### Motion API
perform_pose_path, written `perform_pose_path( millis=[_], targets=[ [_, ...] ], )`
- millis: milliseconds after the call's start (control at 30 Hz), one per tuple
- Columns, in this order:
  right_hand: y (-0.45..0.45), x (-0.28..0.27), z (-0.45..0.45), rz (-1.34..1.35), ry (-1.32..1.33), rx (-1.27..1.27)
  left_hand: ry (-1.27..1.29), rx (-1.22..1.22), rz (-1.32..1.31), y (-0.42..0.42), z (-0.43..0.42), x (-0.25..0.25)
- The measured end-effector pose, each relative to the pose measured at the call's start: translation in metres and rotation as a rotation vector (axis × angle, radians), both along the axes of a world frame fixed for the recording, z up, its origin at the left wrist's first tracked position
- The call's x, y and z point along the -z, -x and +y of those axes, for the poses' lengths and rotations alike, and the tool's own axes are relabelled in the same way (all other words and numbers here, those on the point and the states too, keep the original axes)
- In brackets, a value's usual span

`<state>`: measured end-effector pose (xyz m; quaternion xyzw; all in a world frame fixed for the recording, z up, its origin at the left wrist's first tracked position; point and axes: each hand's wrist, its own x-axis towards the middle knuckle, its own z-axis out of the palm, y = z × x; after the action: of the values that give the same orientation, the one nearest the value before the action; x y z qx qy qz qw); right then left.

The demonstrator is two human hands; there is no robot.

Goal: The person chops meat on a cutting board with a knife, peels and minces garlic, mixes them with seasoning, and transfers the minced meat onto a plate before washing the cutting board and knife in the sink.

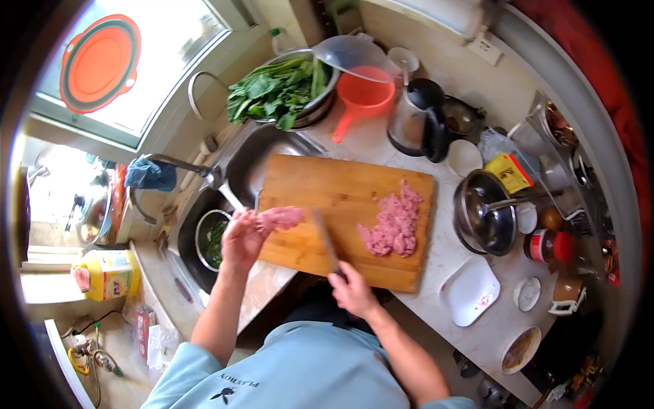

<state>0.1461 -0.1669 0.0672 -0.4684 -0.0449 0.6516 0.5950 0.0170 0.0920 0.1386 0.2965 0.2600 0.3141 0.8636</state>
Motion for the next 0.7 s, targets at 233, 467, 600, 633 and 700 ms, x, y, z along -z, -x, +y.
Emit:
perform_pose_path(
  millis=[233,467,600,633,700],
  targets=[
    [-0.006,0.015,0.016,-0.120,0.001,0.106,-0.092,0.066,0.005,-0.006,-0.007,0.011],
    [-0.066,-0.031,-0.064,-0.182,0.147,0.345,0.184,0.287,-0.125,-0.056,-0.037,0.036],
    [-0.069,-0.048,-0.066,-0.238,0.116,0.239,-0.047,0.369,0.388,-0.053,-0.031,0.086],
    [-0.069,-0.049,-0.065,-0.260,0.100,0.202,-0.153,0.403,0.540,-0.044,-0.029,0.095],
    [-0.064,-0.053,-0.058,-0.348,0.093,0.125,-0.485,0.429,0.908,-0.031,-0.034,0.092]
  ],
)
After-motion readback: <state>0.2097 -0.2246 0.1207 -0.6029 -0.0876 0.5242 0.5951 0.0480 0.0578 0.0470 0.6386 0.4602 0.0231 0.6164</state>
